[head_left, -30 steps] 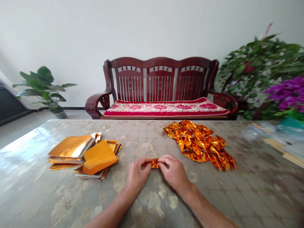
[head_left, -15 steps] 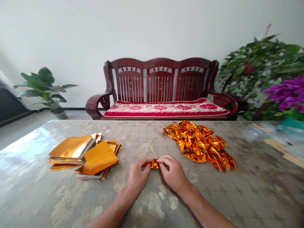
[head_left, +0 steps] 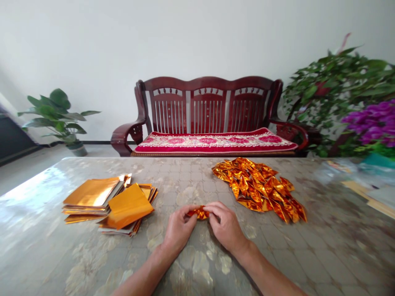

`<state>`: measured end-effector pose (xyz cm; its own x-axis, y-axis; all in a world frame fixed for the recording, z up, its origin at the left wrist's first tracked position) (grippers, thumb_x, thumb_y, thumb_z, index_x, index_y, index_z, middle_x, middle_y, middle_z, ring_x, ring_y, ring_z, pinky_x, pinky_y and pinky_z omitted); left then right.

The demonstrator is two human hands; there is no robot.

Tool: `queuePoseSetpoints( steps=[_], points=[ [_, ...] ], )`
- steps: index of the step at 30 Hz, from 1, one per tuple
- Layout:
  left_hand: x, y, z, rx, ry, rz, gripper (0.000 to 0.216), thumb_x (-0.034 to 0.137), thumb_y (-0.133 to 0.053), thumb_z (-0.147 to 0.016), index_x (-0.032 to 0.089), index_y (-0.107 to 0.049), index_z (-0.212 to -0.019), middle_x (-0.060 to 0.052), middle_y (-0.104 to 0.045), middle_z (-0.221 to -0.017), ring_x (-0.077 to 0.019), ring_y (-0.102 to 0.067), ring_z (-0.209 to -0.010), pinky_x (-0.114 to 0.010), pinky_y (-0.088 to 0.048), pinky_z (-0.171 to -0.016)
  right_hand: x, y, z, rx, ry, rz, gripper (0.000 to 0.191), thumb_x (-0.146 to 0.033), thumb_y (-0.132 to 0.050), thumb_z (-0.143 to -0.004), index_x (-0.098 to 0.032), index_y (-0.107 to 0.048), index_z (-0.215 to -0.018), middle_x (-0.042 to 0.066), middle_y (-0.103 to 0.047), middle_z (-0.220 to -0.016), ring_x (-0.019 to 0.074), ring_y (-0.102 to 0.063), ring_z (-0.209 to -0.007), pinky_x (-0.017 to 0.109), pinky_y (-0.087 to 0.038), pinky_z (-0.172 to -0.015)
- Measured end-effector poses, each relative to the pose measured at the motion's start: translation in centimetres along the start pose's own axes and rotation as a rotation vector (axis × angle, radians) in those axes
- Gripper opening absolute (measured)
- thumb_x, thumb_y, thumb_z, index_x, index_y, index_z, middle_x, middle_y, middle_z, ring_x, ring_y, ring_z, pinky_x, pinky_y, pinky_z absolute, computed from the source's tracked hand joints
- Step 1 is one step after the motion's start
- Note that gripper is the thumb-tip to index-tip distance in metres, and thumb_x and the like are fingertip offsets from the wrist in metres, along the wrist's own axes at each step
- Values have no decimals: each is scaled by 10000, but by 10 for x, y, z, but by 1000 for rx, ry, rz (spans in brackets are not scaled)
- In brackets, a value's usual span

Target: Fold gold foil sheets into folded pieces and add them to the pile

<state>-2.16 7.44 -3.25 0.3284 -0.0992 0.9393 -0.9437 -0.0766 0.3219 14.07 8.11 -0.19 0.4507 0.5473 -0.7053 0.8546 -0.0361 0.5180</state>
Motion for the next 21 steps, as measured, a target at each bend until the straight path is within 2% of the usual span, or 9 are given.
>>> queuePoseSetpoints(
  steps=[6,11,14,16,19,21],
  points=[
    [8,1,1,-29,105,189,284,265,-578,-771,157,-725,-989,-39,-765,-872,-166,-674,-676,-258,-556,-643,-1,4,0,-48,1,-75,407,-72,-439,-842,-234,-746,-1054,55,-712,-1094,186,-656,-1032,327,-516,-944],
    [13,5,1,-15,132,283,322,304,-593,-748,150,-668,-1021,-40,-746,-911,-137,-636,-604,-259,-539,-627,4,4,-1,-37,-38,-138,425,-61,-420,-809,-222,-738,-1040,57,-718,-1123,192,-663,-1058,340,-522,-959],
    [12,6,2,-17,164,368,369,267,-574,-730,163,-610,-1082,-68,-733,-1062,-147,-663,-658,-283,-544,-678,9,0,0,-2,-97,-173,417,-65,-432,-811,-213,-681,-1111,56,-733,-1089,191,-685,-1031,332,-543,-927],
    [11,5,3,-32,198,440,403,218,-557,-698,171,-582,-1097,-84,-722,-1118,-183,-696,-780,-299,-545,-726,12,-3,1,23,-123,-199,426,-65,-445,-804,-204,-628,-1163,56,-738,-1080,190,-696,-1021,323,-554,-911],
    [11,2,2,-44,229,518,475,143,-582,-623,177,-556,-1096,-89,-729,-1101,-233,-690,-973,-302,-529,-786,13,-6,2,20,-119,-178,418,-72,-464,-799,-199,-617,-1167,59,-742,-1072,195,-705,-1004,319,-559,-895],
    [12,0,2,-44,243,540,516,109,-624,-585,179,-547,-1091,-79,-740,-1058,-237,-684,-997,-298,-511,-817,14,-6,2,1,-124,-129,405,-77,-470,-798,-205,-652,-1137,52,-750,-1042,200,-715,-956,322,-564,-873]
  ],
)
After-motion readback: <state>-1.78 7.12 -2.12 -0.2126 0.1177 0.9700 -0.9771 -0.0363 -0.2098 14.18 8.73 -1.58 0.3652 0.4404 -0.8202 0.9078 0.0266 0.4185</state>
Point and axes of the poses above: each hand's wrist, its own z-axis away from the middle knuckle, its own y-axis out of the back of the hand, x = y × z, the point moved 5 cm from there along -z, towards the middle knuckle
